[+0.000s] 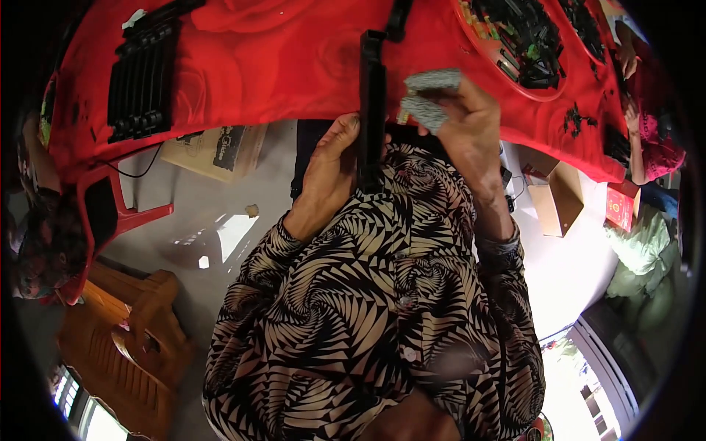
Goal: The person assembles plastic components by taking small parts from a tray and inserting and pressing them into black plastic casings by hand.
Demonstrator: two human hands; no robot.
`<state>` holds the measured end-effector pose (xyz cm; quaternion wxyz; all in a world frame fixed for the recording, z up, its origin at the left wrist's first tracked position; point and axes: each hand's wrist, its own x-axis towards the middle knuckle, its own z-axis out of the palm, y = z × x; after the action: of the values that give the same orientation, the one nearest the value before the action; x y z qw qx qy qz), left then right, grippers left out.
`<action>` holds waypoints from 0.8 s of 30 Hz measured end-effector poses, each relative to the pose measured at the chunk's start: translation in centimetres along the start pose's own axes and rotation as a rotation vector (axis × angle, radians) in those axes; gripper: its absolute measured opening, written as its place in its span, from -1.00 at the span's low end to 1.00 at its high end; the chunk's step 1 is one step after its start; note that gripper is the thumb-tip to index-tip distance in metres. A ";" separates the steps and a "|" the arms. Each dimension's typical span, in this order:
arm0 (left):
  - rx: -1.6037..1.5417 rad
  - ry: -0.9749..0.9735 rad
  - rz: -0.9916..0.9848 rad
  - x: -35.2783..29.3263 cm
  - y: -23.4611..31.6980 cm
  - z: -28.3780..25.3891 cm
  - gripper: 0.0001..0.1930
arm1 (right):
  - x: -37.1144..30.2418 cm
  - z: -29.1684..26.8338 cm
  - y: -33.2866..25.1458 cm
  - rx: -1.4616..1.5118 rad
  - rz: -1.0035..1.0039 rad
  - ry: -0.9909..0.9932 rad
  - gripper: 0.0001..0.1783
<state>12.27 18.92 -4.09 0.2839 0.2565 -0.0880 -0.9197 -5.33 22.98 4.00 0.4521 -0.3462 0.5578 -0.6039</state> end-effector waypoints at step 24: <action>0.021 0.101 0.075 -0.1 -0.2 0.3 -0.83 | -0.8 3.4 2.7 -0.510 -0.299 0.092 -0.77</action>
<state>12.10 19.16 -3.88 0.3196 0.3020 -0.0926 -0.8934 -1.48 22.63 1.86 0.2310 -0.4991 0.6541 -0.5193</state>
